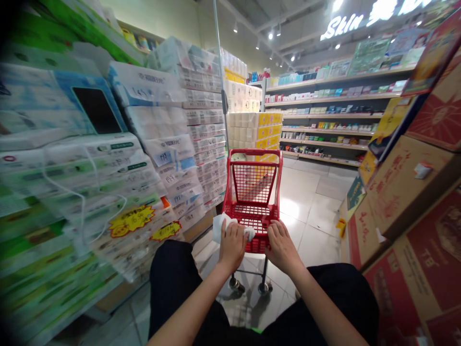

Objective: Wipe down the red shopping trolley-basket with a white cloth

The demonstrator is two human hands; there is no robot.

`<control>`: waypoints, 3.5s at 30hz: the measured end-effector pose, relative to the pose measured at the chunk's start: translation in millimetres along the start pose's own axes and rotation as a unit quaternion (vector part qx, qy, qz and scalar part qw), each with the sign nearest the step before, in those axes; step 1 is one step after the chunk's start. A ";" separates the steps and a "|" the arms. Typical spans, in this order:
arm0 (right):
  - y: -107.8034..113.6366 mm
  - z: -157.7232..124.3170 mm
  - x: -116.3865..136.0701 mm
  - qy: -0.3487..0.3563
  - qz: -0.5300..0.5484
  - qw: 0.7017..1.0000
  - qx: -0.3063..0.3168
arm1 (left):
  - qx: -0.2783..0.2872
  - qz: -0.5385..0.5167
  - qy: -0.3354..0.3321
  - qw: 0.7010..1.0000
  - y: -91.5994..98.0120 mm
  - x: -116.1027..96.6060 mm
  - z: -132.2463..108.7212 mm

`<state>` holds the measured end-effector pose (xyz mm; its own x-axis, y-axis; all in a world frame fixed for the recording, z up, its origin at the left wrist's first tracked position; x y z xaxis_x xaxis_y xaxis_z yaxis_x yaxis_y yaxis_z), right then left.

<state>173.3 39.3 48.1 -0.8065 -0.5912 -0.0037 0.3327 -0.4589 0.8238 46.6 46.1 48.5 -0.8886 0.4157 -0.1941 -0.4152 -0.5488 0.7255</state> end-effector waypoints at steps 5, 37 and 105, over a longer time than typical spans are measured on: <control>16.8 -0.7 -9.9 -0.050 0.149 0.987 -0.025 | 0.038 -0.065 -0.016 0.997 -13.7 -49.9 3.5; 19.5 17.7 13.7 0.108 -0.048 0.989 0.087 | 0.101 -0.164 0.047 0.980 7.4 70.4 45.6; 4.3 9.8 38.4 0.165 0.072 0.982 0.056 | 0.133 -0.136 -0.030 0.981 18.8 76.8 15.6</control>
<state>139.0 21.1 57.1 -0.5465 -0.8359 -0.0520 0.3605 -0.2908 0.8863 -26.3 79.0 57.6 -0.7355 0.5664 -0.3717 -0.5627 -0.2053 0.8007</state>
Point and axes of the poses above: each hand's wrist, its own z-axis towards the middle knuckle, its own y-axis out of the back of the hand, x = y × z, the point moved 10 cm from there along z, towards the middle knuckle, and after that the axes turned 3 degrees about y, right-handed, at the moved point
